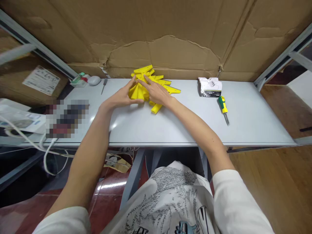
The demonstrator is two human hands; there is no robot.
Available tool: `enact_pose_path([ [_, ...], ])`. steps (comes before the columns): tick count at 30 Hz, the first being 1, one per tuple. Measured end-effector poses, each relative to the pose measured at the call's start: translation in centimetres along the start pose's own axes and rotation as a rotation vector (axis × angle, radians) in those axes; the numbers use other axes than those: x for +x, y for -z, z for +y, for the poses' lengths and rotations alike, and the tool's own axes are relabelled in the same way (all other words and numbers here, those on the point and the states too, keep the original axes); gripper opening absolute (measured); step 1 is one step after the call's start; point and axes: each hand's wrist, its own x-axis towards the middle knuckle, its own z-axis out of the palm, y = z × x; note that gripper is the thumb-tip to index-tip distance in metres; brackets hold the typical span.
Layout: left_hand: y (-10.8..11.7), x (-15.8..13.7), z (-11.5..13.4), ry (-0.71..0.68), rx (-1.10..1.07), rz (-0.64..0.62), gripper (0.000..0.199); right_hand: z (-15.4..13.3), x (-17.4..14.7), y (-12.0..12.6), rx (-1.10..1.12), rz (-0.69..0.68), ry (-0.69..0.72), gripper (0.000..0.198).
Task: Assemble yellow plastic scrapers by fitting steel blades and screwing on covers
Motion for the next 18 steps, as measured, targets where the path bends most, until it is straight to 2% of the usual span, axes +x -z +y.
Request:
enact_pose_path([
  [2,0.5,-0.1,0.1,0.021,-0.008,0.027,0.149,0.0,-0.3,0.0,-0.021,0.012,-0.032,0.083],
  [6,0.5,-0.1,0.7,0.023,-0.045,0.06,0.121,-0.5,-0.6,0.0,-0.051,0.051,-0.18,0.077],
  [8,0.2,-0.1,0.8,-0.01,-0.025,0.055,0.12,-0.8,-0.6,-0.1,-0.051,0.072,-0.214,0.076],
  [13,-1.4,0.3,-0.3,-0.071,0.146,0.041,0.138,-2.1,-0.3,0.1,-0.02,0.08,-0.266,0.075],
  [15,-2.0,0.5,-0.9,-0.065,0.179,0.073,0.133,-3.0,-0.2,0.3,0.034,0.069,-0.305,0.072],
  [18,-2.4,0.8,-1.6,-0.078,0.18,0.106,0.121,-4.4,-0.3,0.7,0.084,0.098,-0.429,0.057],
])
